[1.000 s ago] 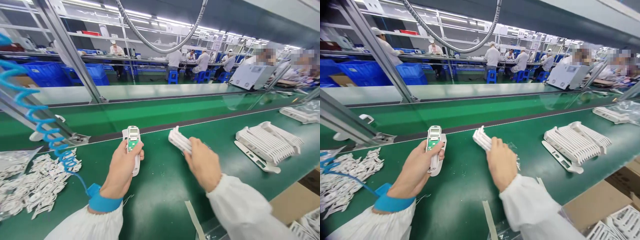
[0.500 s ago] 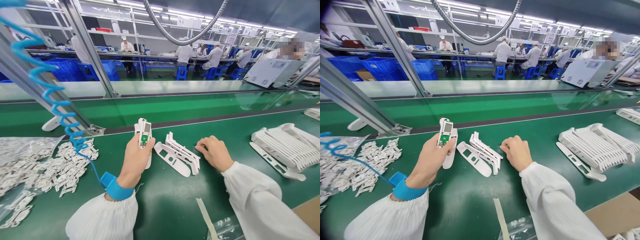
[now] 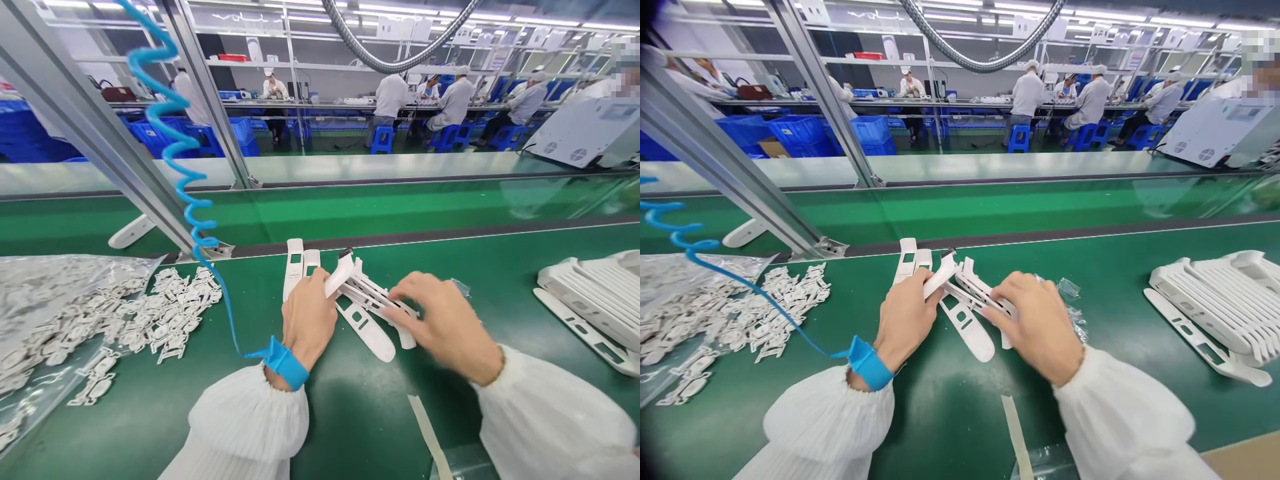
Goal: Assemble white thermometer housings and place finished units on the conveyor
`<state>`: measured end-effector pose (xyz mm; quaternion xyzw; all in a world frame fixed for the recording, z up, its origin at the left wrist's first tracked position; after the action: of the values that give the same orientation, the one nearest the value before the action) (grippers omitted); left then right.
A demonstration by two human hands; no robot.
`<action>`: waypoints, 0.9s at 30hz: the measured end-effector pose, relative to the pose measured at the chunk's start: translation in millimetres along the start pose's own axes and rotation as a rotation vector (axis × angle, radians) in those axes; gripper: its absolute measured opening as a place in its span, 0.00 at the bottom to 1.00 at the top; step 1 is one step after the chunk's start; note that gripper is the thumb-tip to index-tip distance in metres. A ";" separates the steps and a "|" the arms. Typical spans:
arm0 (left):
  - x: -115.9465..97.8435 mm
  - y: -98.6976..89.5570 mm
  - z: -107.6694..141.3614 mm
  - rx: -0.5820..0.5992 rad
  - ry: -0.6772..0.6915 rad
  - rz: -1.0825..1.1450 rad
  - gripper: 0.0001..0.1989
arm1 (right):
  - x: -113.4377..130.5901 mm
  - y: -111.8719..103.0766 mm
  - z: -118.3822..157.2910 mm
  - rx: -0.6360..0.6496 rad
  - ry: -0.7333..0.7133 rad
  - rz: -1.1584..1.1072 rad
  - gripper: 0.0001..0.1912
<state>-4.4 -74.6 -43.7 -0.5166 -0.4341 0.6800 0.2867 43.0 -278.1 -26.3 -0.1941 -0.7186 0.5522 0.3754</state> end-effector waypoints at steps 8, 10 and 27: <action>31.9 -68.3 -4.6 -0.220 -0.059 0.056 0.08 | 26.8 8.1 1.3 0.018 0.080 -0.146 0.13; 57.0 -90.6 -9.8 -0.316 -0.139 -0.005 0.10 | 10.9 -3.0 1.6 0.062 0.141 -0.360 0.16; -24.0 -10.4 3.6 -0.101 0.368 0.014 0.14 | -68.5 22.4 -69.1 0.120 0.202 0.162 0.17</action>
<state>-1.2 -91.1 -23.3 -0.6489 -0.4044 0.5534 0.3304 136.1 -273.8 -62.1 -0.2832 -0.6251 0.6002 0.4110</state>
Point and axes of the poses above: each hand's wrist, its own z-axis away from the middle knuckle, its own y-axis out of the palm, x = y × z, the point moved 7 cm from there along -z, towards the middle knuckle, and after that the axes turned 11 degrees about x, right-handed, at the moved point
